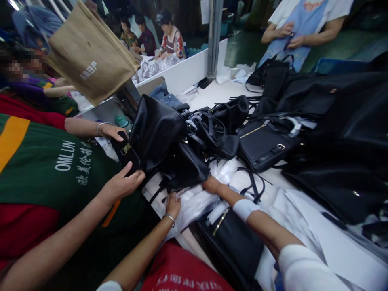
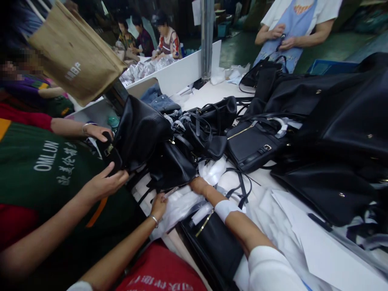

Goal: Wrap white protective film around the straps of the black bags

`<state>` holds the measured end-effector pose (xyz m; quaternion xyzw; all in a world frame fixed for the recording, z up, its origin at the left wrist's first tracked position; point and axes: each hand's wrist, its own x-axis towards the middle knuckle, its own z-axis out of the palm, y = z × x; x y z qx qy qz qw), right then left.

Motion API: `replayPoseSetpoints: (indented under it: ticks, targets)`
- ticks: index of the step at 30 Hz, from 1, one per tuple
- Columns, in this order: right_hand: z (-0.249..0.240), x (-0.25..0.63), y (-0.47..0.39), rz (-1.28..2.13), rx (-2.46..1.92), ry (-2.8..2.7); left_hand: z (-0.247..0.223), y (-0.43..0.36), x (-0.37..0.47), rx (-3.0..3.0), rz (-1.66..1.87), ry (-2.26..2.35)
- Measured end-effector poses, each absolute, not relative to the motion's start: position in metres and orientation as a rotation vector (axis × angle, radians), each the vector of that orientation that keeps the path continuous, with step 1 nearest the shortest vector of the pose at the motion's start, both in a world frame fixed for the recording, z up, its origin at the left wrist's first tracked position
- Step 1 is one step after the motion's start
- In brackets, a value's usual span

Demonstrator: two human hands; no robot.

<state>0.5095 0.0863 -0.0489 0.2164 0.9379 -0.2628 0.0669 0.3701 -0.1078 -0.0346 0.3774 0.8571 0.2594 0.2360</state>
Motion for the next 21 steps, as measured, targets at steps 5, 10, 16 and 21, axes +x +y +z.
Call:
replayPoseSetpoints:
  ticks: [5,10,16,21]
  targets:
    - [-0.011,0.545,0.082,-0.757,0.792,2.888,-0.028,-0.15,0.37,1.488,0.752,2.119]
    - [0.016,0.619,0.034,-0.802,1.342,2.93,-0.028,-0.198,0.371,1.783,0.401,1.985]
    - [0.016,0.704,-0.037,-1.117,2.089,2.602,-0.045,-0.204,0.376,1.788,0.031,2.023]
    - [0.02,0.756,-0.073,-1.38,2.582,2.246,-0.043,-0.175,0.349,1.758,0.276,1.963]
